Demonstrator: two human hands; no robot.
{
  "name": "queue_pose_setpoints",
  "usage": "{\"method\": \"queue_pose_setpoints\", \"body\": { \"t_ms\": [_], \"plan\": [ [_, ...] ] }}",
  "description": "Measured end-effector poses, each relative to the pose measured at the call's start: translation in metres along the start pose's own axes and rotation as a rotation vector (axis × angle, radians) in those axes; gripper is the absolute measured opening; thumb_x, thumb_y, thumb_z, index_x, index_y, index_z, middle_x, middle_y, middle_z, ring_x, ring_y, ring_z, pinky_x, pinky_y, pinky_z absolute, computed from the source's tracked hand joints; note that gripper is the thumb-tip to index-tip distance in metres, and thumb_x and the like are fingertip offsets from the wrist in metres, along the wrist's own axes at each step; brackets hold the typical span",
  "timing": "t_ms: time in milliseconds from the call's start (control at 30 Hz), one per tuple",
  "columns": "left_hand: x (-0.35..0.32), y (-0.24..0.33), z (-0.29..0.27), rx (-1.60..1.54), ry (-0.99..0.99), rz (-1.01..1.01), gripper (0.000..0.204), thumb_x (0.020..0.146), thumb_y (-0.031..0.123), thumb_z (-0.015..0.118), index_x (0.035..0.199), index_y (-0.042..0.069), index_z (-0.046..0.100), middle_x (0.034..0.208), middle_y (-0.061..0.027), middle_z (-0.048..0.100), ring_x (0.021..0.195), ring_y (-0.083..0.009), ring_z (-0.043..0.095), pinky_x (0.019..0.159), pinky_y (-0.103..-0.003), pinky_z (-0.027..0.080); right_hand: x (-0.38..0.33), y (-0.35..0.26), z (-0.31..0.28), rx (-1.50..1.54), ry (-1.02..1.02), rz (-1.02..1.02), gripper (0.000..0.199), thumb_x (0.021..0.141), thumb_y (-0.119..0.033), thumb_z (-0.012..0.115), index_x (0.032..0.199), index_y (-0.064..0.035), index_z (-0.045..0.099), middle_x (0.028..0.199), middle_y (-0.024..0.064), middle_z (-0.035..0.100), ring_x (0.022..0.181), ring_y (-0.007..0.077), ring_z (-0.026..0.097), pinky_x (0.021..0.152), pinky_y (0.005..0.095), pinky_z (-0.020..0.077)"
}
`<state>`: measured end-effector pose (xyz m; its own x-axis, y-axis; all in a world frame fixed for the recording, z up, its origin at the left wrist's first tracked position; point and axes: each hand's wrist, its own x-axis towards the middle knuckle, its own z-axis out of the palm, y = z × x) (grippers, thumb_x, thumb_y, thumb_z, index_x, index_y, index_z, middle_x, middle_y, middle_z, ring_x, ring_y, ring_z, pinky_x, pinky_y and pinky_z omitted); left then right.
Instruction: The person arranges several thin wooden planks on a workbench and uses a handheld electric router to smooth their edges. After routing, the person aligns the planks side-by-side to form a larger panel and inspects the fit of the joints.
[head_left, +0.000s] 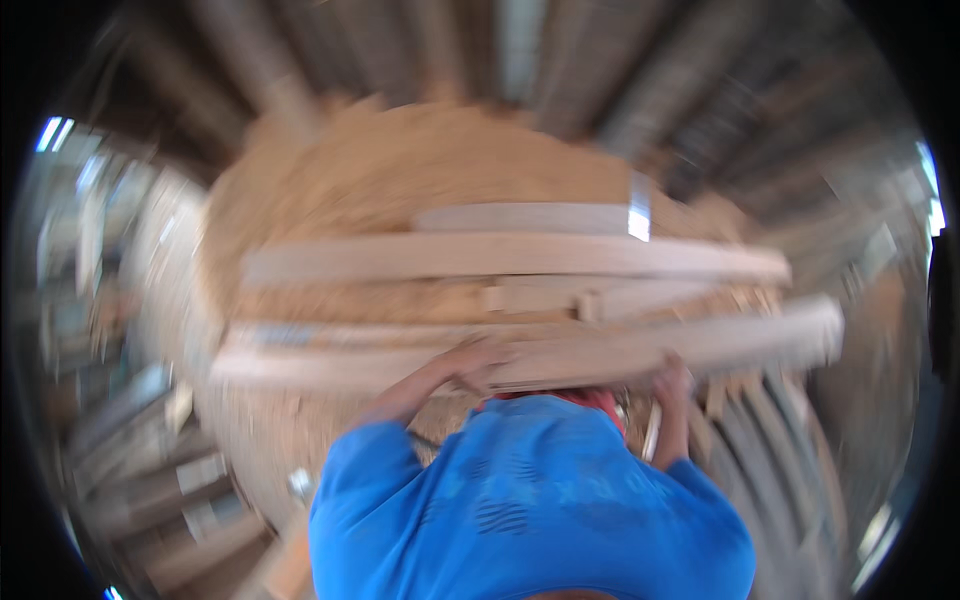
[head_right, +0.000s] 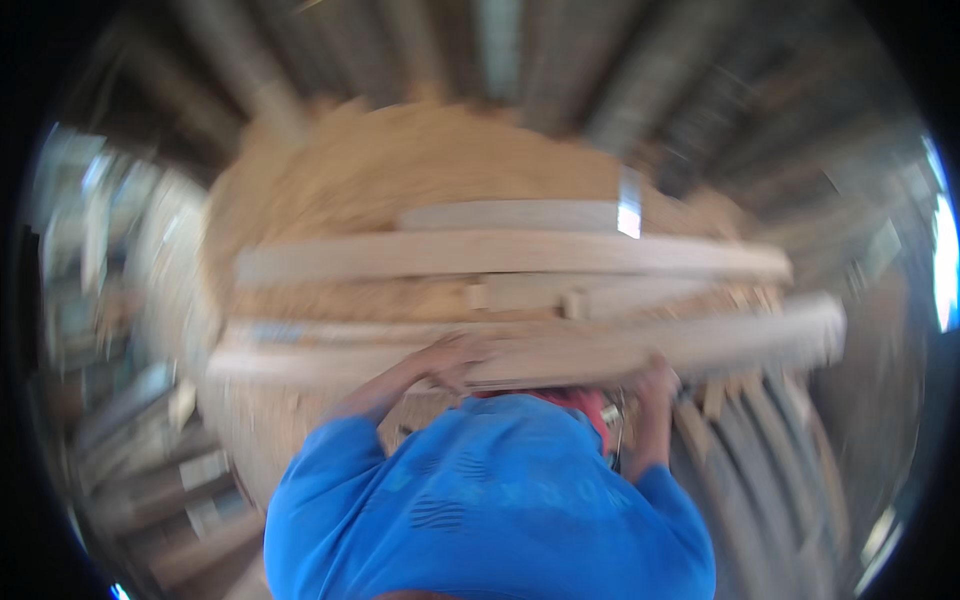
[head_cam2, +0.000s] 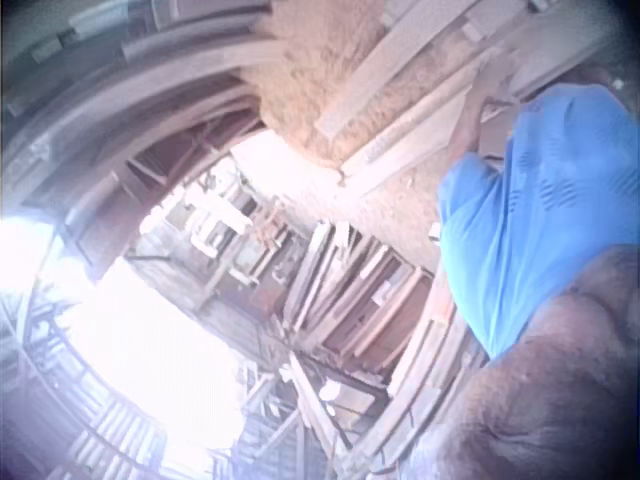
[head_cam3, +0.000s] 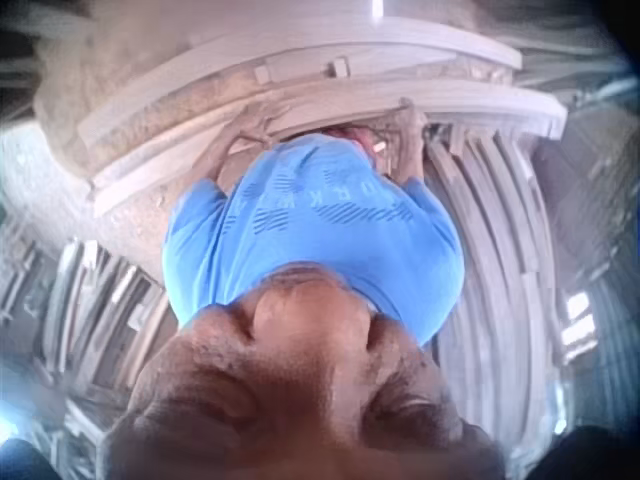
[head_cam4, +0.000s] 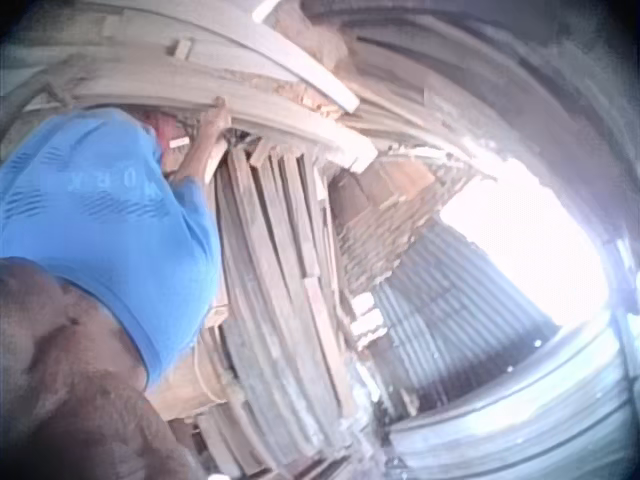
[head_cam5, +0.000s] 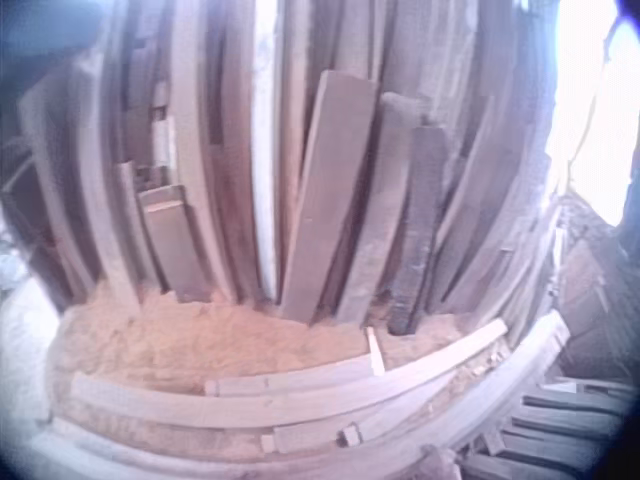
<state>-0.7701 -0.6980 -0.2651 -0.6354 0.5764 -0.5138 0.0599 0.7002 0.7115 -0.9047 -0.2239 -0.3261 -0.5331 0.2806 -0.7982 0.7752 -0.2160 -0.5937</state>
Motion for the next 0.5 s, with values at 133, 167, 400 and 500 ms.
{"method": "queue_pose_setpoints", "body": {
  "t_ms": [133, 167, 400, 500],
  "plan": [
    [-0.012, -0.003, 0.028, 0.064, -0.075, -0.106, 0.120, 0.058, 0.054, 0.085, 0.159, 0.032, 0.024, 0.151, -0.0283, 0.034, 0.136, -0.0479, 0.036, 0.115, -0.055, 0.028, -0.034, -0.001, 0.026, -0.079, 0.202, -0.079, 0.044, 0.084, -0.027, 0.075, 0.109, 0.0064, 0.063, 0.083, 0.0097, 0.064, 0.063, 0.0210, 0.061, 0.050, 0.0358, 0.0516],
    [-0.016, -0.009, 0.038, 0.051, -0.099, -0.103, 0.119, 0.060, 0.056, 0.084, 0.159, 0.032, 0.023, 0.145, -0.0301, 0.039, 0.131, -0.0487, 0.039, 0.113, -0.054, 0.030, -0.036, 0.000, 0.027, -0.092, 0.220, -0.070, 0.045, 0.081, -0.026, 0.079, 0.105, 0.0082, 0.064, 0.081, 0.0097, 0.064, 0.062, 0.0196, 0.061, 0.046, 0.0342, 0.0496],
    [-0.027, -0.033, 0.055, -0.083, -0.313, -0.189, 0.109, 0.071, 0.062, 0.077, 0.159, 0.037, 0.019, 0.124, -0.0316, 0.052, 0.108, -0.0486, 0.052, 0.104, -0.053, 0.039, -0.080, 0.009, 0.027, -0.206, 0.248, -0.082, 0.039, 0.081, -0.025, 0.076, 0.092, 0.0113, 0.066, 0.082, 0.0161, 0.069, 0.064, 0.0221, 0.067, 0.050, 0.0384, 0.0534],
    [-0.023, -0.039, 0.062, -0.090, -0.321, -0.153, 0.104, 0.074, 0.062, 0.074, 0.159, 0.037, 0.018, 0.128, -0.0341, 0.051, 0.115, -0.0511, 0.050, 0.106, -0.054, 0.038, -0.073, 0.020, 0.019, -0.248, 0.280, -0.086, 0.036, 0.081, -0.023, 0.075, 0.091, 0.0106, 0.067, 0.081, 0.0169, 0.069, 0.062, 0.0229, 0.067, 0.049, 0.0391, 0.0533]
  ]
}}
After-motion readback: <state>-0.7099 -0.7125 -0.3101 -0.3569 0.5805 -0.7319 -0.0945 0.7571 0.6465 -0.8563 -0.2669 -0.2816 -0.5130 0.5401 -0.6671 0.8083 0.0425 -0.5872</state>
